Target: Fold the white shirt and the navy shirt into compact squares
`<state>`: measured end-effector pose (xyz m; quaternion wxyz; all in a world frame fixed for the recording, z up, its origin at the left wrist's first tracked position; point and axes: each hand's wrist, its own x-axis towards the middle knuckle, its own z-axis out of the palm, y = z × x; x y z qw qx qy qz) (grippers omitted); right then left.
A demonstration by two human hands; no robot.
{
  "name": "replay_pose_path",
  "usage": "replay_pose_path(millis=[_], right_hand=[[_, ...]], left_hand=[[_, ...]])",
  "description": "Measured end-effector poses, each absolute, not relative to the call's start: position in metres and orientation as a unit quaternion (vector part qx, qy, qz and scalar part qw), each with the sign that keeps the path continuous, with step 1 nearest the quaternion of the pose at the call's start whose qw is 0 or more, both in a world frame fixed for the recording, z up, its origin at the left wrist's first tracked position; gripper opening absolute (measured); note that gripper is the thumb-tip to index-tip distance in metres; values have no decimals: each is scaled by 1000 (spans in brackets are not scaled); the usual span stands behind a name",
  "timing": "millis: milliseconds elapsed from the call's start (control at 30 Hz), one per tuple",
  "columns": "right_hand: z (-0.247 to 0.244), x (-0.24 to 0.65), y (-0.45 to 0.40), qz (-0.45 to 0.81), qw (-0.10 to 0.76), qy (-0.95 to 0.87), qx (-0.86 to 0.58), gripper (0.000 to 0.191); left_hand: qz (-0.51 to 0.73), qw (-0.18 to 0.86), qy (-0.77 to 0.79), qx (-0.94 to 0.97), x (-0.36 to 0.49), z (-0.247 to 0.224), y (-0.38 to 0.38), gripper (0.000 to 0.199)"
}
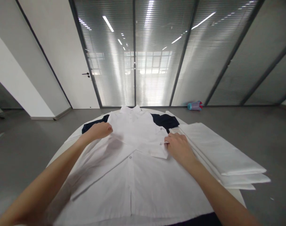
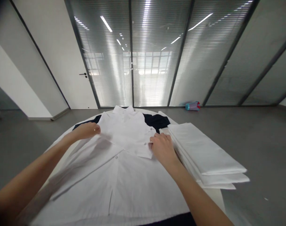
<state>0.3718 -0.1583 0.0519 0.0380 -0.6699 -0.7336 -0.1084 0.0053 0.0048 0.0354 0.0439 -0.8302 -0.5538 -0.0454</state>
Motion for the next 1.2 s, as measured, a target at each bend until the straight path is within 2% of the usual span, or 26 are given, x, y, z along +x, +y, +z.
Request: replay_pose_path(millis=[133, 267, 433, 567, 733, 900, 1067, 1200], right_hand=[[43, 368, -157, -97, 19, -752, -652, 26], [37, 370, -155, -67, 3, -771, -633, 26], [28, 373, -151, -8, -43, -777, -628, 27], [29, 371, -150, -5, -59, -761, -646, 28], [30, 367, -151, -11, -81, -758, -647, 30], [25, 368, -151, -14, -78, -767, -637, 31], [21, 369, -149, -14, -73, -774, -629, 30], [19, 371, -149, -10, -75, -781, -621, 29]], left_hand=[[-93, 74, -568, -814, 28, 38, 42, 37], [-119, 79, -546, -825, 38, 8, 76, 43], [-72, 49, -571, -816, 25, -35, 96, 57], [-52, 37, -582, -811, 20, -46, 101, 63], [-79, 43, -576, -813, 23, -42, 93, 56], [-175, 127, -549, -807, 35, -28, 75, 38], [-214, 87, -533, -814, 71, -12, 59, 41], [-168, 34, -498, -850, 90, -26, 51, 52]])
